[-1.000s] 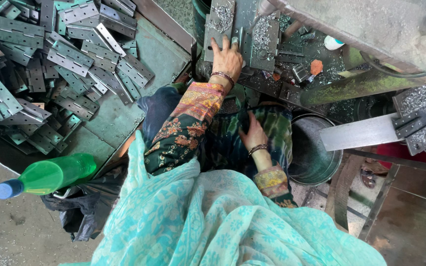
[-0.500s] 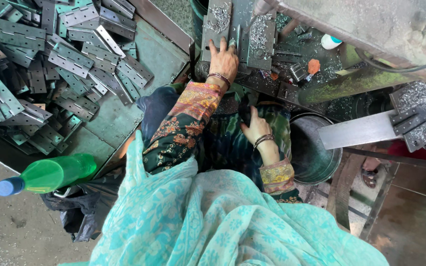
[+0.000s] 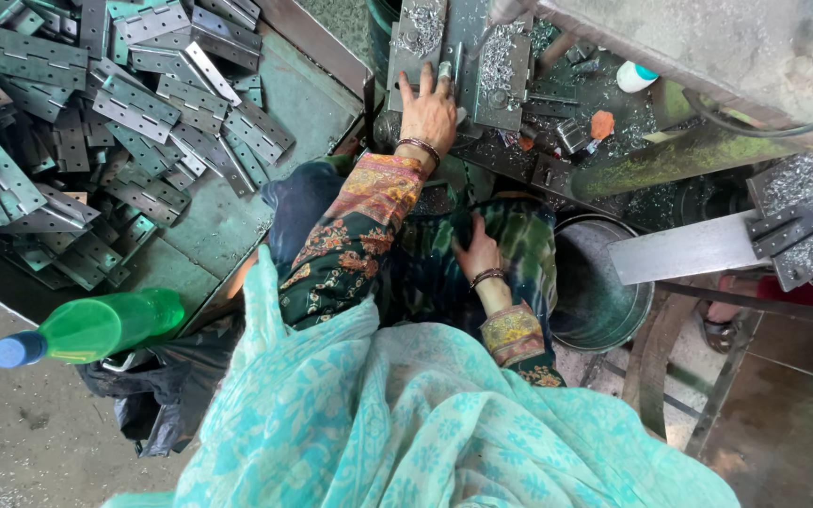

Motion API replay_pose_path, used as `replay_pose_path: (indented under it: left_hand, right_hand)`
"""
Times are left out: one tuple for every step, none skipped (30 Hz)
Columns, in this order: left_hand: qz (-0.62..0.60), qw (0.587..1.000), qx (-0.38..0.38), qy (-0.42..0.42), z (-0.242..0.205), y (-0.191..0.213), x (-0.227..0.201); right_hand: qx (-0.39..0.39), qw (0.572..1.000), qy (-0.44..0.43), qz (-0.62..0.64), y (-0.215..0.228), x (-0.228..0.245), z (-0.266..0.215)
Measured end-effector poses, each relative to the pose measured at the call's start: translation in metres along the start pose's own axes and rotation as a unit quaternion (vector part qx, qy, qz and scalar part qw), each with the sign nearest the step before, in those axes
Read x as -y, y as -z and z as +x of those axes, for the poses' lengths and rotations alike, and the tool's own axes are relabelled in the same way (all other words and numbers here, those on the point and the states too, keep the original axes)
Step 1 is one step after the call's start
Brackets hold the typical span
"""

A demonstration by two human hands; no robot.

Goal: The person sits on the floor and repeatedly picks up small rectangular metal parts from a bin. They place each part onto a grinding machine, press it against the grinding wheel, and then return the part to the bin. The process is repeated continuously.

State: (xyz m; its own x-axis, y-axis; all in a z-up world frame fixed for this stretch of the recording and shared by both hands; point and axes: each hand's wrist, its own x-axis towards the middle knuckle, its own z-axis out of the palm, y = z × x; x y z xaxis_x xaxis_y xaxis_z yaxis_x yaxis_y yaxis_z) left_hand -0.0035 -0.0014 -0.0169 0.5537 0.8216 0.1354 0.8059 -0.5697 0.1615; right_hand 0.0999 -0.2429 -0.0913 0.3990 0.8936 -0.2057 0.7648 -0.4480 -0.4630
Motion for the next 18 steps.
replay_pose_path:
  left_hand:
    - [0.002, 1.0, -0.005, 0.003, 0.0, 0.001, 0.002]
    - [-0.003, 1.0, -0.002, 0.004, 0.001, 0.002, 0.003]
    - [-0.008, 1.0, 0.002, 0.002, 0.0, 0.0, 0.001]
    - [-0.014, 1.0, 0.006, 0.0, 0.0, -0.002, -0.001]
    - [-0.008, 1.0, 0.015, -0.001, 0.0, -0.005, -0.001]
    - [-0.001, 1.0, 0.024, -0.002, 0.0, -0.008, -0.003]
    - [0.009, 0.999, 0.031, -0.003, 0.001, -0.01, -0.002]
    - [0.0, 1.0, 0.016, 0.0, 0.0, -0.012, -0.001]
    - [-0.007, 1.0, 0.0, 0.001, 0.001, -0.014, 0.0]
    - [-0.015, 1.0, -0.015, 0.002, 0.002, -0.016, 0.001]
    - [-0.012, 1.0, -0.019, -0.001, 0.003, -0.018, 0.003]
    - [-0.01, 1.0, -0.022, -0.004, 0.002, -0.019, 0.004]
    - [-0.007, 1.0, -0.024, -0.009, 0.0, -0.02, 0.004]
    - [-0.012, 1.0, -0.022, -0.012, -0.003, -0.021, 0.004]
    - [-0.017, 1.0, -0.024, -0.011, -0.002, -0.018, 0.005]
    - [-0.022, 0.999, -0.025, -0.011, 0.003, -0.015, 0.008]
    - [-0.008, 0.999, -0.03, -0.013, -0.003, -0.016, 0.009]
    - [0.006, 0.999, -0.036, -0.015, -0.01, -0.016, 0.012]
  right_hand:
    - [0.013, 1.0, 0.006, -0.012, 0.007, 0.003, 0.001]
    - [0.026, 0.999, 0.012, -0.024, 0.016, 0.006, 0.004]
    - [0.038, 0.999, 0.014, -0.036, 0.023, 0.007, 0.005]
    - [0.042, 0.998, 0.012, -0.05, 0.03, 0.009, 0.006]
    - [0.045, 0.997, 0.009, -0.061, 0.035, 0.01, 0.008]
    - [0.048, 0.996, 0.006, -0.072, 0.038, 0.01, 0.008]
    - [0.051, 0.996, -0.006, -0.075, 0.036, 0.011, 0.008]
    - [0.055, 0.995, -0.019, -0.078, 0.033, 0.011, 0.008]
    - [0.056, 0.995, -0.032, -0.08, 0.028, 0.009, 0.009]
    - [0.052, 0.995, -0.036, -0.079, 0.02, 0.006, 0.006]
    - [0.045, 0.995, -0.041, -0.075, 0.007, 0.002, 0.002]
    - [0.038, 0.996, -0.047, -0.072, -0.005, -0.002, 0.0]
    - [0.042, 0.995, -0.053, -0.066, -0.016, -0.008, -0.001]
    - [0.047, 0.995, -0.06, -0.06, -0.026, -0.013, -0.002]
    - [0.05, 0.995, -0.061, -0.056, -0.032, -0.017, 0.005]
    - [0.038, 0.997, -0.047, -0.049, -0.032, -0.021, 0.016]
    - [0.034, 0.998, -0.042, -0.041, -0.036, -0.026, 0.01]
    - [0.03, 0.998, -0.037, -0.033, -0.042, -0.025, 0.0]
